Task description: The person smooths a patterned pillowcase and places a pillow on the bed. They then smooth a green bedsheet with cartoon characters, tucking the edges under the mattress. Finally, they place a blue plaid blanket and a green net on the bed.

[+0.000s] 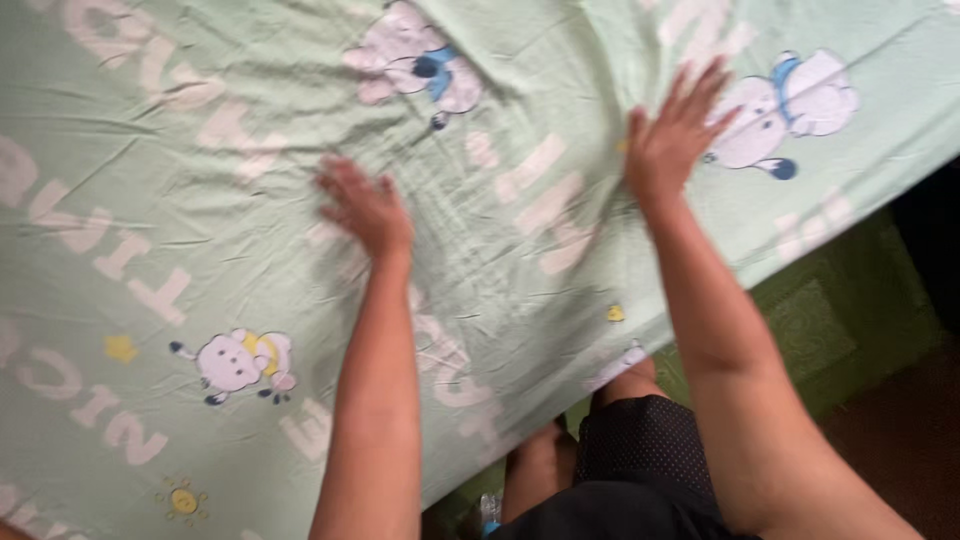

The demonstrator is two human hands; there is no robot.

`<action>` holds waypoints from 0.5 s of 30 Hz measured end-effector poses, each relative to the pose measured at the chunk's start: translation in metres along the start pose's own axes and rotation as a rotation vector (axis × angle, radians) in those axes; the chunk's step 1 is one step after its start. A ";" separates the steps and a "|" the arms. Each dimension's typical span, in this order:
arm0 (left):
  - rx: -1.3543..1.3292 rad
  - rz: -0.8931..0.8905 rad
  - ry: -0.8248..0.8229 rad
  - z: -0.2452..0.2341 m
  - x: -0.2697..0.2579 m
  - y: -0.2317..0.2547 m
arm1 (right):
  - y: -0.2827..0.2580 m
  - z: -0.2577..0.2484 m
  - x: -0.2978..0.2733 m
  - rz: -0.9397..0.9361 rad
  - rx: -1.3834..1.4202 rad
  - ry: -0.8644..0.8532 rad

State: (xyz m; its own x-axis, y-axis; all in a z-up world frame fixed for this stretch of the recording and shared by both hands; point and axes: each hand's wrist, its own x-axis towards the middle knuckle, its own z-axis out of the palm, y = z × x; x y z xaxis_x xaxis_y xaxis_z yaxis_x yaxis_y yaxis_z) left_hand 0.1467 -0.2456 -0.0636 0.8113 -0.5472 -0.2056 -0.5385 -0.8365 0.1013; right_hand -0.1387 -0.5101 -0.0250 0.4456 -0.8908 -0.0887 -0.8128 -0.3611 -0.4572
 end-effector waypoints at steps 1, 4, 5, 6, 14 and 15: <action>-0.072 0.126 0.076 0.021 -0.009 0.037 | 0.002 -0.004 -0.018 -0.071 0.026 0.054; -0.496 0.473 -0.145 0.079 -0.036 0.157 | -0.020 0.004 -0.059 -0.358 0.107 -0.176; -0.819 0.414 -0.215 0.089 -0.044 0.183 | -0.023 0.006 -0.066 -0.457 0.120 -0.136; -1.139 0.346 -0.288 0.095 -0.051 0.206 | -0.016 0.007 -0.062 -0.470 0.180 -0.129; -1.711 -0.020 -0.228 -0.006 -0.056 0.193 | 0.173 -0.070 0.027 -0.240 -0.086 -0.538; -1.617 -0.030 -0.210 -0.016 -0.059 0.193 | 0.199 -0.087 0.032 0.002 -0.019 -0.409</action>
State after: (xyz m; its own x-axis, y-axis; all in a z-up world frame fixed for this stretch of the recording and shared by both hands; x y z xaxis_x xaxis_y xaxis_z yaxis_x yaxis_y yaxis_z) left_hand -0.0018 -0.3752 -0.0159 0.7002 -0.6309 -0.3342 0.3719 -0.0772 0.9251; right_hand -0.3190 -0.6342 -0.0415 0.5531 -0.7100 -0.4357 -0.8190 -0.3678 -0.4403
